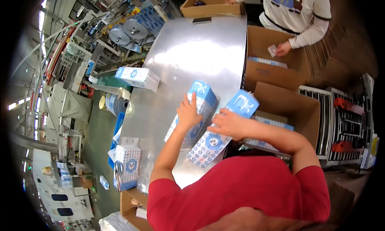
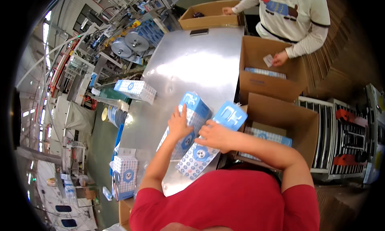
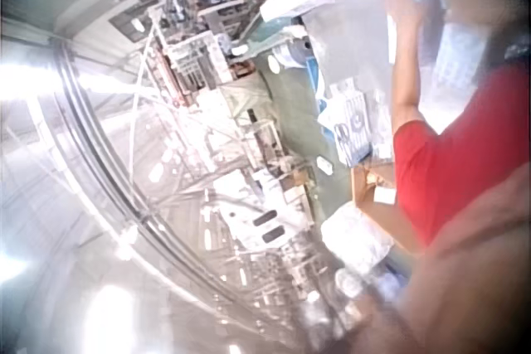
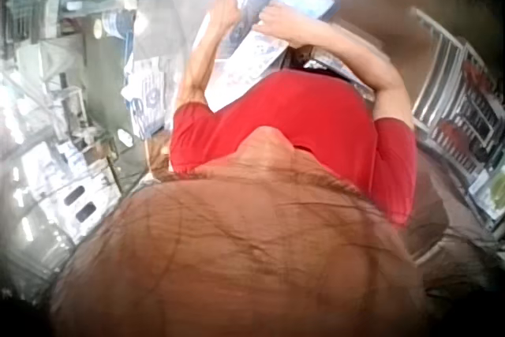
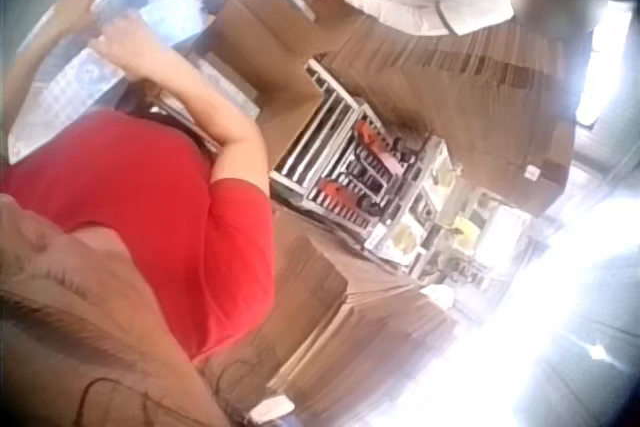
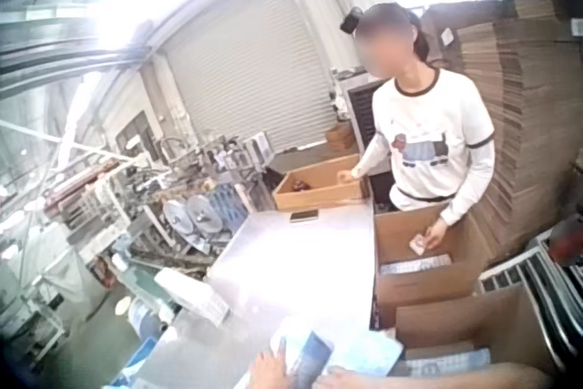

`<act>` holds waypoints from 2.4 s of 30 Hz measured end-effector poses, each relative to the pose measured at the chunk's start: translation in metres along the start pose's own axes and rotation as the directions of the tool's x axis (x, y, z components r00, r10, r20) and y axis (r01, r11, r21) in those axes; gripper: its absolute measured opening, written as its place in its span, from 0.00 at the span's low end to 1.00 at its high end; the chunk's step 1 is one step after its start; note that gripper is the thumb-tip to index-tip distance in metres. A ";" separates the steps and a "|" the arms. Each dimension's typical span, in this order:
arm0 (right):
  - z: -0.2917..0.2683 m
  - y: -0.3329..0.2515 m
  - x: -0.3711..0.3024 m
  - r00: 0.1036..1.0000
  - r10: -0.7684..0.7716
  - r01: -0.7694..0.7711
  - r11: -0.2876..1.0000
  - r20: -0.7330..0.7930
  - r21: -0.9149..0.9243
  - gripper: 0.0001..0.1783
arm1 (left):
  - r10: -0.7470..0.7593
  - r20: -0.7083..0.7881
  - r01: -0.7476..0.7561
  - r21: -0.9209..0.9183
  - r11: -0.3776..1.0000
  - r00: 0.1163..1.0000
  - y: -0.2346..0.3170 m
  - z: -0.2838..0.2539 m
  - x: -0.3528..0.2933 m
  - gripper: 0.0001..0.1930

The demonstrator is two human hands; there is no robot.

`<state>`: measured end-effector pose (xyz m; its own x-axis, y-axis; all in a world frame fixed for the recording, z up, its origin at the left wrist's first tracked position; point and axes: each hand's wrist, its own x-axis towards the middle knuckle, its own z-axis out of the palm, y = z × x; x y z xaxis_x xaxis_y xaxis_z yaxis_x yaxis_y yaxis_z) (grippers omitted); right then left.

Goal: The person places blue boxes into cardboard cartons, folds the carton flaps, and places the filled cartons onto a conveyor belt for sealing.

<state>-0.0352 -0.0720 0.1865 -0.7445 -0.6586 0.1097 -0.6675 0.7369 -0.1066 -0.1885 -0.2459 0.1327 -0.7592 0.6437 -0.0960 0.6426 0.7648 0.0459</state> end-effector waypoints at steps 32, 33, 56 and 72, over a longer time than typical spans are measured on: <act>-0.036 -0.078 -0.330 0.210 0.955 -0.625 0.295 -0.208 0.723 0.38 | 0.894 0.316 -0.472 -0.765 0.439 0.318 0.284 0.243 0.021 0.28; -0.058 -0.059 -0.295 0.421 0.887 -0.790 0.461 -0.190 0.404 0.37 | 0.899 0.284 -0.512 -0.746 0.426 0.334 0.282 0.248 0.022 0.28; 0.205 0.077 -0.216 -0.040 0.616 -0.868 0.369 0.787 -0.333 0.58 | -0.540 -0.362 0.348 -0.475 0.808 0.760 -0.016 0.147 -0.222 0.24; 0.181 0.062 -0.252 0.368 0.472 -0.912 0.349 0.801 0.214 0.32 | -0.854 -0.224 0.842 -0.176 0.510 0.470 -0.222 0.174 -0.215 0.28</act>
<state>0.1098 0.1120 -0.0264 -0.5981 -0.0165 -0.8013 0.4442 0.8254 -0.3485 -0.1494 -0.5588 -0.0296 -0.9287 -0.3442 0.1379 -0.3296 0.9367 0.1180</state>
